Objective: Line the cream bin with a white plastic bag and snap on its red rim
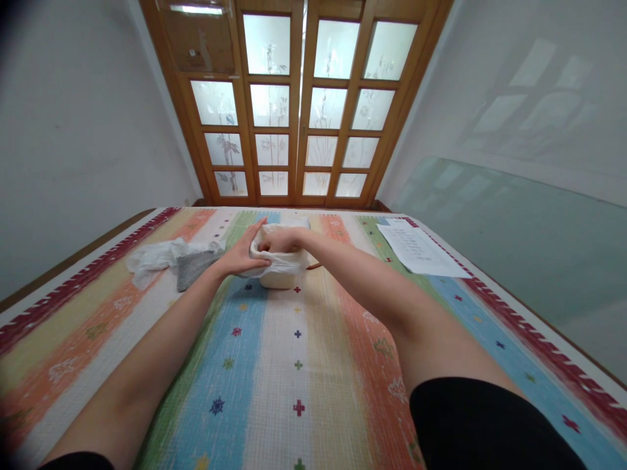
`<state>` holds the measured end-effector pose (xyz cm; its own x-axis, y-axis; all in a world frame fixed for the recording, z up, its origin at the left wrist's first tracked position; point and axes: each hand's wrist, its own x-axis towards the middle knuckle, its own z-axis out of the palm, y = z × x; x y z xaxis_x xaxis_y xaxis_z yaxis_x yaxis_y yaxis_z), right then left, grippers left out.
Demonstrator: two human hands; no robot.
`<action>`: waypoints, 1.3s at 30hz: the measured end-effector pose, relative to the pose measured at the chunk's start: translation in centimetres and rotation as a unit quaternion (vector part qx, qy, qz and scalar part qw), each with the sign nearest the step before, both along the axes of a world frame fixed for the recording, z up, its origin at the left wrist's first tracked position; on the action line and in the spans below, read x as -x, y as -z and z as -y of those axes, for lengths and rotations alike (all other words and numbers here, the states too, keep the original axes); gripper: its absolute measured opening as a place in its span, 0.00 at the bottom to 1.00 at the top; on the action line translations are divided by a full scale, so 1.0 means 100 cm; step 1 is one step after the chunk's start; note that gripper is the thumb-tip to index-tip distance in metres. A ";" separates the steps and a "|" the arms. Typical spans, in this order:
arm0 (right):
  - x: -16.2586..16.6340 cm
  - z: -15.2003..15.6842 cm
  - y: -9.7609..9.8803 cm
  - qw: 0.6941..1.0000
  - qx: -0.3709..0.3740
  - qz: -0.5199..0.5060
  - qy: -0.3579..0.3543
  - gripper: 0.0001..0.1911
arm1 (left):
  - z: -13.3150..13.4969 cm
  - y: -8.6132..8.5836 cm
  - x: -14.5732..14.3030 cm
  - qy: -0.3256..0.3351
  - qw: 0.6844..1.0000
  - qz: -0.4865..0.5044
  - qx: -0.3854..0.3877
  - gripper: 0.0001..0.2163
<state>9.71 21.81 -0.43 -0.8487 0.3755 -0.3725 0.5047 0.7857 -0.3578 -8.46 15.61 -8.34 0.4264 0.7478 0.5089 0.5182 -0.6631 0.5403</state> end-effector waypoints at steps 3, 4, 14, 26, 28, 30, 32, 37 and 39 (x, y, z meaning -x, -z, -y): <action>-0.007 -0.007 -0.018 0.998 -0.058 -0.003 0.017 0.17 | 0.000 0.001 0.000 -0.002 1.000 0.002 0.003 0.56; -0.009 -0.007 -0.024 0.994 -0.100 0.002 0.034 0.17 | 0.000 0.001 0.000 -0.001 1.000 0.002 0.001 0.56; -0.010 0.037 -0.044 0.955 -0.260 0.115 0.089 0.24 | 0.002 0.002 -0.004 -0.023 0.999 -0.001 -0.024 0.54; -0.015 0.008 -0.012 0.967 -0.209 0.102 0.102 0.24 | 0.006 -0.007 -0.011 -0.010 0.999 -0.025 -0.034 0.53; -0.016 0.004 -0.008 0.975 -0.179 0.105 0.079 0.24 | 0.006 -0.007 -0.011 -0.010 0.999 -0.024 -0.036 0.53; -0.016 0.003 -0.005 0.981 -0.151 0.105 0.057 0.25 | 0.006 -0.006 -0.012 -0.010 0.999 -0.020 -0.035 0.54; -0.016 0.002 -0.001 0.985 -0.136 0.101 0.046 0.27 | 0.006 -0.005 -0.014 -0.008 0.999 -0.014 -0.034 0.55; -0.013 -0.003 0.013 0.985 -0.126 0.096 0.062 0.29 | 0.008 -0.002 -0.019 0.004 0.999 0.000 -0.034 0.56; -0.012 -0.007 0.019 0.990 -0.108 0.072 0.063 0.26 | 0.008 -0.001 -0.020 0.007 0.999 0.006 -0.040 0.57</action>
